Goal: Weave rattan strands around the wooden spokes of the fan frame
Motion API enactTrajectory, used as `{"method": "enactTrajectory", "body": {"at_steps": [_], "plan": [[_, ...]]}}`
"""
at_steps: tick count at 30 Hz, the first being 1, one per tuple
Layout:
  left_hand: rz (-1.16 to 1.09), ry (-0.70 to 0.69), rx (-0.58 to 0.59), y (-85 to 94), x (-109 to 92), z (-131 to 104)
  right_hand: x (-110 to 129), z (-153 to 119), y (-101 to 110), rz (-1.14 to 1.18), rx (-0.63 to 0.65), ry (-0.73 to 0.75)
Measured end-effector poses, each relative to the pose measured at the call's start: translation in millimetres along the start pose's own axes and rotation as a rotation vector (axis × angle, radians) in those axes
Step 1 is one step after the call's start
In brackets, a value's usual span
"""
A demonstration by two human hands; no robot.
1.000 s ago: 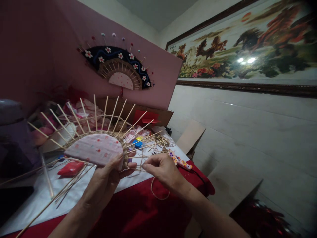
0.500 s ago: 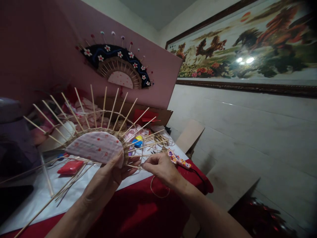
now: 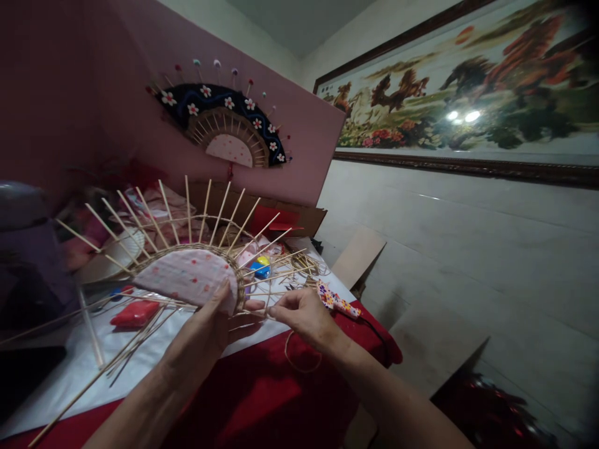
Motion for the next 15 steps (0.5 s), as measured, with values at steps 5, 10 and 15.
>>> {"method": "enactTrajectory", "body": {"at_steps": [5,10,15], "plan": [[-0.04,0.095,-0.023,1.4,3.3,-1.9,-6.0,2.0,0.6,-0.058,-0.045,-0.017],[-0.113,0.141,-0.028,3.9,7.2,-0.9,-10.4,3.7,-0.5,-0.096,-0.084,-0.028],[-0.197,0.146,-0.033,6.4,10.5,2.0,-8.2,2.8,-2.1,-0.104,-0.096,-0.029]]}}
Point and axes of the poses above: each hand's wrist, its own z-axis towards the middle knuckle, its own y-axis out of the back of the hand, x = y × z, the point moved 6 cm from there along z, towards the middle knuckle, and after that the axes turned 4 degrees about -y, right-handed, at the moved point
